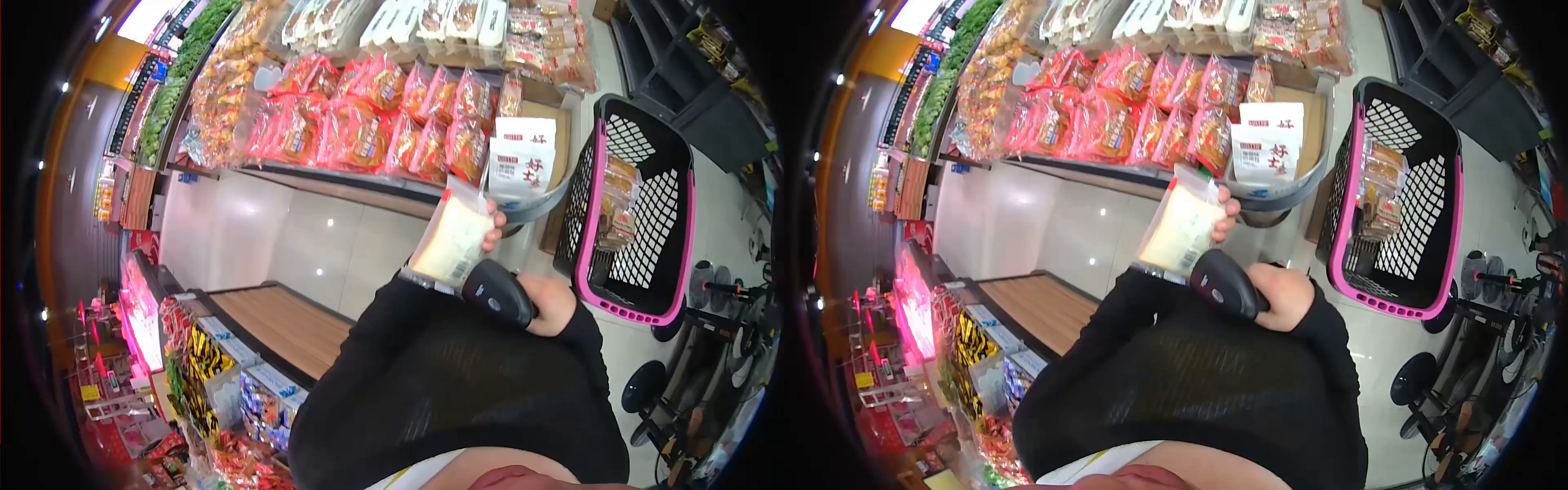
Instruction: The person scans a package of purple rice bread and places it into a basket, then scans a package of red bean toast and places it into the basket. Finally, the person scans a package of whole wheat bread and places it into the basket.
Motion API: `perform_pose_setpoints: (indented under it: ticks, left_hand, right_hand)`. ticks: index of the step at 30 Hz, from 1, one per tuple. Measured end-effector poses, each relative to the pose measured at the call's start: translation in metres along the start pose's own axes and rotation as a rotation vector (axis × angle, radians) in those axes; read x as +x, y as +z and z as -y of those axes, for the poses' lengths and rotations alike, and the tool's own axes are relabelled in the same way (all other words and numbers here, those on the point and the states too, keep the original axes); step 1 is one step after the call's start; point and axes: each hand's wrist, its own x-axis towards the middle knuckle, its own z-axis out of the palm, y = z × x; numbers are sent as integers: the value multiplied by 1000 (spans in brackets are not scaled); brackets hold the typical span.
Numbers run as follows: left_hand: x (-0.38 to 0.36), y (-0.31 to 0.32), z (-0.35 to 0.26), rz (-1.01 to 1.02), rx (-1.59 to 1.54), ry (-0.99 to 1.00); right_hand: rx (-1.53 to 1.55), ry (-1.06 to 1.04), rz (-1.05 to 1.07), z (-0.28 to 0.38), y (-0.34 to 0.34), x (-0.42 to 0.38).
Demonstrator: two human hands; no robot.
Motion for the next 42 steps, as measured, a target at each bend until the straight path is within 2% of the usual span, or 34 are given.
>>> perform_pose_setpoints:
  ticks: [2,3,7,9,11,12,13,14,15,17,18,21,23,27,28,35,37,38,39,41,42]
  left_hand:
    - [0,-7,3,4,29,-6]
    - [-25,3,-24,-3,63,-26]
    - [-44,-6,-34,-57,95,78]
    - [-54,-9,-40,-102,128,149]
    - [-60,-16,-54,-233,334,230]
    - [-65,-7,-58,-313,508,316]
    - [-71,-2,-59,-297,652,424]
    - [-75,-4,-64,-282,755,499]
    - [-79,-4,-69,-267,858,573]
    - [-90,5,-78,-239,991,633]
    - [-95,14,-82,-219,1117,702]
    - [-116,33,-89,-169,1235,821]
    - [-125,35,-89,-138,1240,848]
    - [-134,37,-94,-200,1308,875]
    - [-133,36,-95,-230,1288,870]
    - [-113,30,-95,-265,1265,895]
    - [-104,31,-95,-262,1238,884]
    - [-100,31,-94,-264,1212,879]
    - [-95,30,-93,-266,1211,872]
    - [-86,29,-93,-267,1168,858]
    - [-81,31,-93,-273,1178,850]
  right_hand:
    - [-79,-76,34,-10,5,0]
    - [-68,-91,-1,9,18,24]
    - [-16,-9,-48,21,32,40]
    - [203,-119,-93,30,38,50]
    - [268,-74,-123,39,47,56]
    - [293,-82,-287,43,54,59]
    - [318,-92,-450,44,62,61]
    - [349,-20,-483,37,70,66]
    - [508,42,-460,31,76,72]
    - [676,55,-485,26,89,78]
    - [669,49,-493,30,92,80]
    - [610,35,-580,42,105,89]
    - [347,64,-608,45,109,93]
    - [370,49,-623,55,119,98]
    - [200,117,-599,64,115,96]
    - [144,114,-713,63,114,96]
    - [125,81,-759,59,109,95]
    - [-6,5,-790,54,106,95]
    - [-2,11,-790,54,102,95]
    - [226,-86,-897,55,94,94]
    - [378,-27,-855,62,86,91]
